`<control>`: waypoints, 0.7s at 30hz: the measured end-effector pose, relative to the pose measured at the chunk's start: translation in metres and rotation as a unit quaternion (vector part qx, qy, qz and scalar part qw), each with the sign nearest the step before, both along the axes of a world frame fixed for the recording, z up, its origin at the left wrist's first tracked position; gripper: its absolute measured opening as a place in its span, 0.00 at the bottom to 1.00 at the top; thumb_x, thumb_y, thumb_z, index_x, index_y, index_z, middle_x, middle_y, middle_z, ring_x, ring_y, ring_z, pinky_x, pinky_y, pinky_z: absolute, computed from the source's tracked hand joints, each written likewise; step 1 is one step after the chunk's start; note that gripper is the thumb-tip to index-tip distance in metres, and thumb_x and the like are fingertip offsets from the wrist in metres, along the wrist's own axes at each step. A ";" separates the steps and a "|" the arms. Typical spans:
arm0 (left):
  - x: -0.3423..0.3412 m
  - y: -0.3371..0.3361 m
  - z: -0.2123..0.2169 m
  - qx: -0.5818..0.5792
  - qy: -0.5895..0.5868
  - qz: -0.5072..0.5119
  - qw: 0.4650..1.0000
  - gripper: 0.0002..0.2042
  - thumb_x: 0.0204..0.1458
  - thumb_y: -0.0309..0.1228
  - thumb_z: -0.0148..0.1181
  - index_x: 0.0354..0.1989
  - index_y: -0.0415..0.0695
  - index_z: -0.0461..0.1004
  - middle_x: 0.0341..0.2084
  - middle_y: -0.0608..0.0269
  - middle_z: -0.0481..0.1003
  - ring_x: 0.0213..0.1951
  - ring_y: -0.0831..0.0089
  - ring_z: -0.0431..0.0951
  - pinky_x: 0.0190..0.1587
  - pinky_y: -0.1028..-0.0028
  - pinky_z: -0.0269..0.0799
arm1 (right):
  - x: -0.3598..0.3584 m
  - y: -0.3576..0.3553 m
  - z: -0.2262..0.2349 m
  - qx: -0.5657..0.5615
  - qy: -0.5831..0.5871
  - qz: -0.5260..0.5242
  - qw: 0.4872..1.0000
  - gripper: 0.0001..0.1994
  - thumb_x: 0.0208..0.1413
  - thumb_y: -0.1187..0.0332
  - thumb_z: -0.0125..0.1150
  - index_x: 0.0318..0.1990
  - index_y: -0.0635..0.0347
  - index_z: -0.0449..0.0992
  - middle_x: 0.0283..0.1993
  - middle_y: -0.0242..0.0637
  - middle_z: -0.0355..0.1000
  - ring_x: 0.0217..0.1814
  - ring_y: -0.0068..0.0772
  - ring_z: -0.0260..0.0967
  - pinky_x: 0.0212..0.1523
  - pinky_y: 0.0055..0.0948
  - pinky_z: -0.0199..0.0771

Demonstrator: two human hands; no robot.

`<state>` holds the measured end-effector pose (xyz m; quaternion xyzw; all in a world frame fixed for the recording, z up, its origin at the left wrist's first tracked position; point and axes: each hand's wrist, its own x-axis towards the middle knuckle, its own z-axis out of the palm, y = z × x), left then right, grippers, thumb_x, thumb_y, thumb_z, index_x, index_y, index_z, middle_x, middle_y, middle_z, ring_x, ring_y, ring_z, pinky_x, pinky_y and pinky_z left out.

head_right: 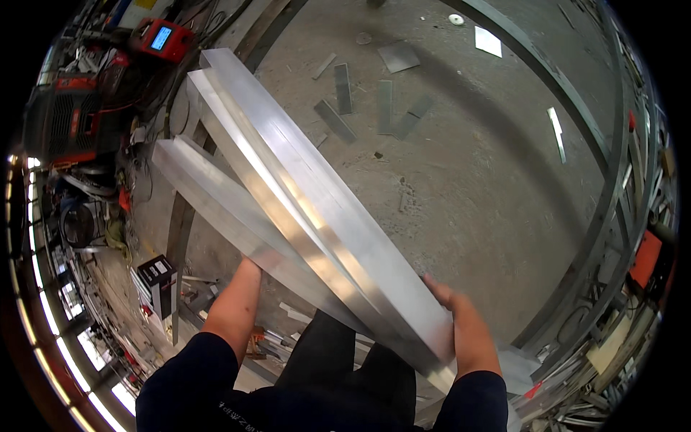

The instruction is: The person picks up long, flat metal sheets from a stack in a workshop and carries them to a different location. The person handles the sheets by hand, moving them one at a time or in small groups, and places them on the floor or a rack.

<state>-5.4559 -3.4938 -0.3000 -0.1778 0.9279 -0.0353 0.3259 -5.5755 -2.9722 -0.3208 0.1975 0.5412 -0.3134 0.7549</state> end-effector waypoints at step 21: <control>0.051 0.010 -0.024 0.528 0.122 0.787 0.295 0.29 0.62 0.51 0.37 0.67 0.49 0.59 0.64 0.58 0.64 0.63 0.55 0.65 0.65 0.50 0.61 | -0.113 -0.024 0.061 0.020 0.204 -0.001 0.979 0.44 0.57 0.28 0.39 0.61 0.61 0.71 0.68 0.52 0.61 0.70 0.53 0.57 0.68 0.47 0.55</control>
